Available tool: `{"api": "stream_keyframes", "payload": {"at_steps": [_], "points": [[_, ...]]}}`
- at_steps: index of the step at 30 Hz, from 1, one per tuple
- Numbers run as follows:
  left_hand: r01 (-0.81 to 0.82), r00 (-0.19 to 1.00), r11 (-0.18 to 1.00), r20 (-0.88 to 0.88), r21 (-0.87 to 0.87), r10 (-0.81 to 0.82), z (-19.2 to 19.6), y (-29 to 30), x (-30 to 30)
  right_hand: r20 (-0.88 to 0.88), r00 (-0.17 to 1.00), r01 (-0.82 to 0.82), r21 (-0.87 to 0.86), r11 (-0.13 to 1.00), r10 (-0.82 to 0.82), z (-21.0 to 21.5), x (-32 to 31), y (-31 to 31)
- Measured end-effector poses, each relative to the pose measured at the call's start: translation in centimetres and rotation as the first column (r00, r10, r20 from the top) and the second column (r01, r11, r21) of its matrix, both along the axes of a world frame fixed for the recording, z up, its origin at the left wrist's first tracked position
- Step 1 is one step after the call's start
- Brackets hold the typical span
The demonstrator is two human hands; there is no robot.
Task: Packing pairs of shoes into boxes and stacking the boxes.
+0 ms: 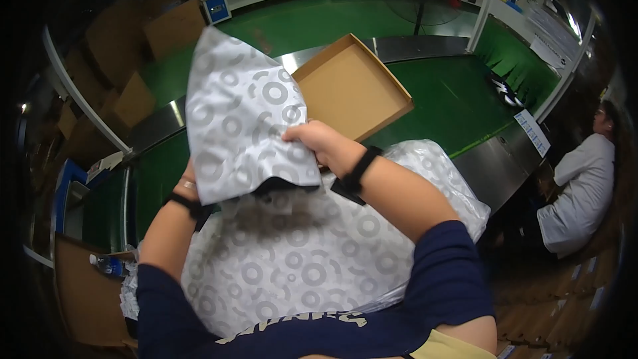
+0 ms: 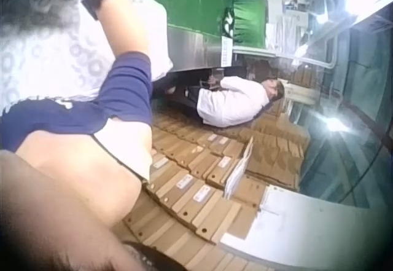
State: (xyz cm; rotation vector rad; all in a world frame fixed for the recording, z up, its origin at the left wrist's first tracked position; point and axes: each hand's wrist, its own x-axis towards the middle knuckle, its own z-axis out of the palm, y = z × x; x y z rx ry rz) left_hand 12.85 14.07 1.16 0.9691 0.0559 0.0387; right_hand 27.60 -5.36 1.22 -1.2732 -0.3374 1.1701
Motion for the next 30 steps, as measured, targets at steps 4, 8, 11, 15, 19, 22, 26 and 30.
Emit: {"api": "stream_keyframes", "payload": {"at_steps": [4,8,11,15,19,22,26,30], "points": [[-0.260,0.952,0.966,-0.168,-0.005,0.256,-7.6,5.2,7.8,0.725,0.637,0.355,0.023,0.935,-0.260,-10.8,5.7,7.8],[-0.360,0.810,0.883,-0.368,0.302,0.456,-10.7,5.3,3.2,0.733,0.333,0.157,-0.664,0.731,0.593,-8.5,-0.7,10.1],[-0.224,0.885,0.817,-0.240,0.532,0.399,-5.9,3.9,-2.6,0.747,0.249,0.007,-0.638,0.770,0.616,-8.8,-1.9,8.0],[-0.198,0.698,0.012,0.132,0.980,0.704,-4.8,13.6,-17.1,0.573,-0.279,0.133,-0.772,0.622,0.770,-11.1,-1.6,8.0],[0.380,0.297,-0.514,0.425,0.769,0.855,-9.9,20.4,-36.4,0.763,-0.061,0.446,-0.556,0.701,0.644,-12.2,0.6,8.7],[0.781,0.261,-0.038,-0.271,0.624,0.927,-15.9,19.6,-53.6,0.741,-0.059,0.355,-0.610,0.708,0.668,-10.9,-0.6,10.1],[0.557,0.233,-0.077,-0.066,0.827,0.970,-17.1,15.0,-47.4,0.664,-0.062,0.373,-0.677,0.634,0.746,-11.2,1.4,6.6],[0.438,0.069,-0.067,0.041,0.896,0.997,-13.1,14.8,-54.7,0.619,-0.169,0.204,-0.739,0.642,0.767,-9.6,-1.0,6.3]]}}
